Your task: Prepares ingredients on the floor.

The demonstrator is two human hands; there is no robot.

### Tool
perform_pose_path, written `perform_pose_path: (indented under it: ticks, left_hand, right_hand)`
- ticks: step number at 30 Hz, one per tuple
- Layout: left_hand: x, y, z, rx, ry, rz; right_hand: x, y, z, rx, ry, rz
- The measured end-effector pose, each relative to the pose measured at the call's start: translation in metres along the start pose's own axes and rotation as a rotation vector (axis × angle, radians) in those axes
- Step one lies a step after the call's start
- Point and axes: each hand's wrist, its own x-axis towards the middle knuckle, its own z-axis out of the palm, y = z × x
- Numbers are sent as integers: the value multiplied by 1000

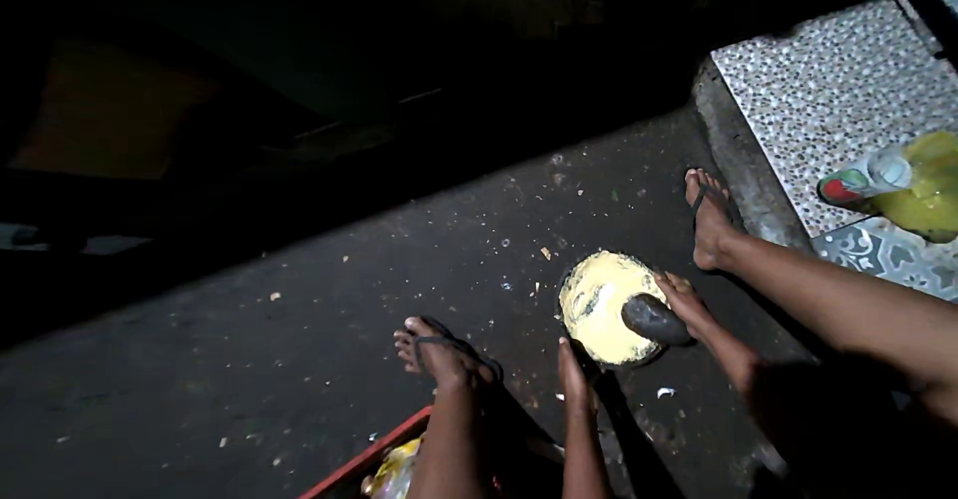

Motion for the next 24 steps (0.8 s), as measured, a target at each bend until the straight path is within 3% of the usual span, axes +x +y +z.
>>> perform_pose_path:
  ticks: [6,9,11,13,16,21,24]
  left_hand:
    - [15,42,29,-147,-115,48]
    - [11,54,25,-85,-107,1]
    - [4,64,20,2,-94,59]
    - [-15,79,7,151,-77,234]
    - [-60,109,-20,281,-73,517]
    - [-176,151,-102,976,-193,1052]
    - [-229,150,-139,1300,-112,1171]
  right_hand:
    - [46,-87,-15,-345,-106,-88]
    - [30,-109,-13,-606,-75,-280]
    - [9,-112,-8,-807,-137,-423]
    - [-1,-97,1,-987,-225,-489]
    - [4,-83,13,-1047,-206,-547]
    - [4,-100,31,-1109,-178,-559]
    - [8,-123,37,-1053,-192,-438]
